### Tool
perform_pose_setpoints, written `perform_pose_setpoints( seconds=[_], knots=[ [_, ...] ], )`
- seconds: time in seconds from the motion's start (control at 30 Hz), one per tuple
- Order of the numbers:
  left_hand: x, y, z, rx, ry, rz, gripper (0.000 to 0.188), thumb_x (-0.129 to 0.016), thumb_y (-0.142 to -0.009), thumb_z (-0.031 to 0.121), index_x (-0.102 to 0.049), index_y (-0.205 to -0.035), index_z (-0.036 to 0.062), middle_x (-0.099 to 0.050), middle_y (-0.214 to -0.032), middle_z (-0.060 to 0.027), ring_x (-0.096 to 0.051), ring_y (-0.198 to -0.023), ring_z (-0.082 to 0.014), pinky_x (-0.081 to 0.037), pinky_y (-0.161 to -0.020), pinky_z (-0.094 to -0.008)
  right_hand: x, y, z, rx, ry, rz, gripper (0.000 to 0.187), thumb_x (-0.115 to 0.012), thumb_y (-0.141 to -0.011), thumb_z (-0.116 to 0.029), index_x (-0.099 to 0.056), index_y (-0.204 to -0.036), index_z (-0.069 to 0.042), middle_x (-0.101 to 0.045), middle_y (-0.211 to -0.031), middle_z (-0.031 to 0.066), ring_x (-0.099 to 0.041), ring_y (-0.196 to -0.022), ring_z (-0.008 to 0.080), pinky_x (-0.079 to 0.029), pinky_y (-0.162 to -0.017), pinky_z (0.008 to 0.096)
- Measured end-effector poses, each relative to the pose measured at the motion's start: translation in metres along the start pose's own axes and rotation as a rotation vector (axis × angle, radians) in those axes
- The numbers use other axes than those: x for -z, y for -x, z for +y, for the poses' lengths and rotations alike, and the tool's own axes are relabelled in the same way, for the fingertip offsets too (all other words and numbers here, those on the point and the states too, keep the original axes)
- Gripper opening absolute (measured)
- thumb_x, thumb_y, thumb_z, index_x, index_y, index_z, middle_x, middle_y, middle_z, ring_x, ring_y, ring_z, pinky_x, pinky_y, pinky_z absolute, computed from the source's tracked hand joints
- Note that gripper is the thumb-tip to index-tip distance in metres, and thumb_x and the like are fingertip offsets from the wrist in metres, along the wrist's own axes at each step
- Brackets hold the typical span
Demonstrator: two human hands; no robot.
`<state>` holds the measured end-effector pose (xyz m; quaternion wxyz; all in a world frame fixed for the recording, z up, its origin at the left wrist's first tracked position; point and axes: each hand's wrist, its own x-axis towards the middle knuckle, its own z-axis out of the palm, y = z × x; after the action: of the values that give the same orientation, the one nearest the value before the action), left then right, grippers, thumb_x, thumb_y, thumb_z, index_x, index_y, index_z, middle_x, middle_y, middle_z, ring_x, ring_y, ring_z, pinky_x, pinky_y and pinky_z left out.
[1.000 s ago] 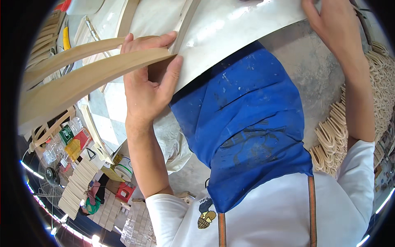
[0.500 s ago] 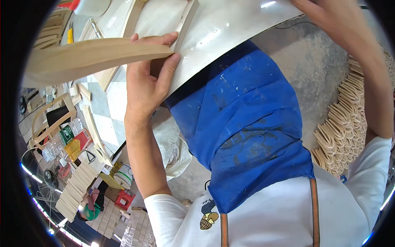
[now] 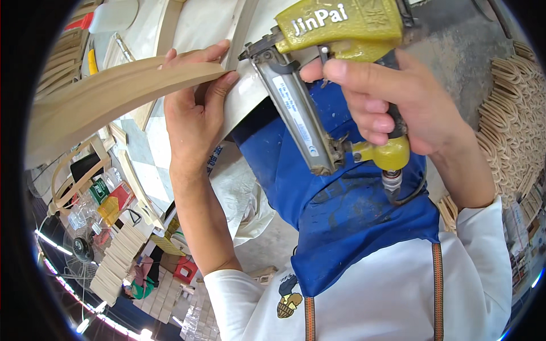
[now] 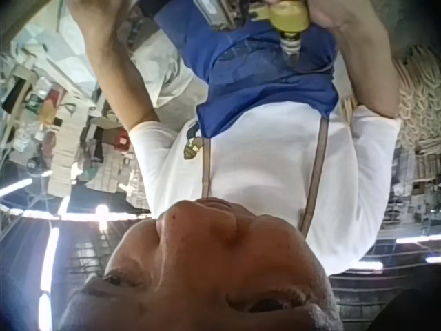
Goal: Assembling curved wooden frame components using a pneumatic nail gun.
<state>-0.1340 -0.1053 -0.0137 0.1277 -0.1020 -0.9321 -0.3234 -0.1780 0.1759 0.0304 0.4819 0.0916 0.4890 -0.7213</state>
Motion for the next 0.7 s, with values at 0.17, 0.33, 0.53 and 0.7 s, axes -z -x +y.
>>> perform_pose_setpoints(
  seconds=[0.17, 0.33, 0.53, 0.7],
  knots=[
    [0.001, 0.002, 0.001, 0.0, 0.006, 0.02, 0.026, -0.081, -0.086, 0.003, -0.075, -0.111, 0.0085, -0.078, -0.116, 0.002, -0.072, -0.096, -0.0145, -0.026, -0.127, -0.0453, -0.004, -0.009, 0.018, -0.044, -0.092, -0.008, 0.038, -0.064, -0.104, -0.024, -0.066, -0.128, 0.006, -0.041, -0.056, -0.008, -0.036, -0.044, 0.001, -0.03, -0.04, 0.017],
    [0.001, 0.002, -0.003, -0.014, -0.035, 0.011, 0.027, -0.081, -0.086, 0.004, -0.075, -0.112, 0.0097, -0.078, -0.117, 0.003, -0.072, -0.099, -0.0133, -0.028, -0.126, -0.0452, -0.004, -0.012, 0.022, -0.031, -0.127, -0.013, 0.037, -0.063, -0.105, -0.023, -0.066, -0.129, 0.006, -0.042, -0.057, -0.0087, -0.035, -0.043, 0.0004, -0.03, -0.041, 0.016],
    [0.001, 0.003, -0.005, -0.032, -0.029, 0.029, 0.027, -0.082, -0.086, 0.005, -0.075, -0.112, 0.0105, -0.079, -0.117, 0.0044, -0.072, -0.1, -0.0122, -0.03, -0.126, -0.0446, -0.009, -0.013, 0.024, -0.023, -0.137, 0.006, 0.038, -0.062, -0.105, -0.023, -0.065, -0.129, 0.007, -0.043, -0.056, -0.0086, -0.035, -0.043, -0.0004, -0.031, -0.04, 0.0159],
    [0.0, 0.003, -0.004, -0.019, -0.017, 0.037, 0.026, -0.082, -0.086, 0.006, -0.076, -0.111, 0.0109, -0.079, -0.117, 0.0049, -0.072, -0.1, -0.012, -0.03, -0.126, -0.0443, -0.01, -0.012, 0.026, -0.002, -0.116, 0.015, 0.038, -0.062, -0.106, -0.024, -0.065, -0.128, 0.007, -0.044, -0.056, -0.0084, -0.035, -0.042, -0.0005, -0.032, -0.039, 0.0161]
  ],
)
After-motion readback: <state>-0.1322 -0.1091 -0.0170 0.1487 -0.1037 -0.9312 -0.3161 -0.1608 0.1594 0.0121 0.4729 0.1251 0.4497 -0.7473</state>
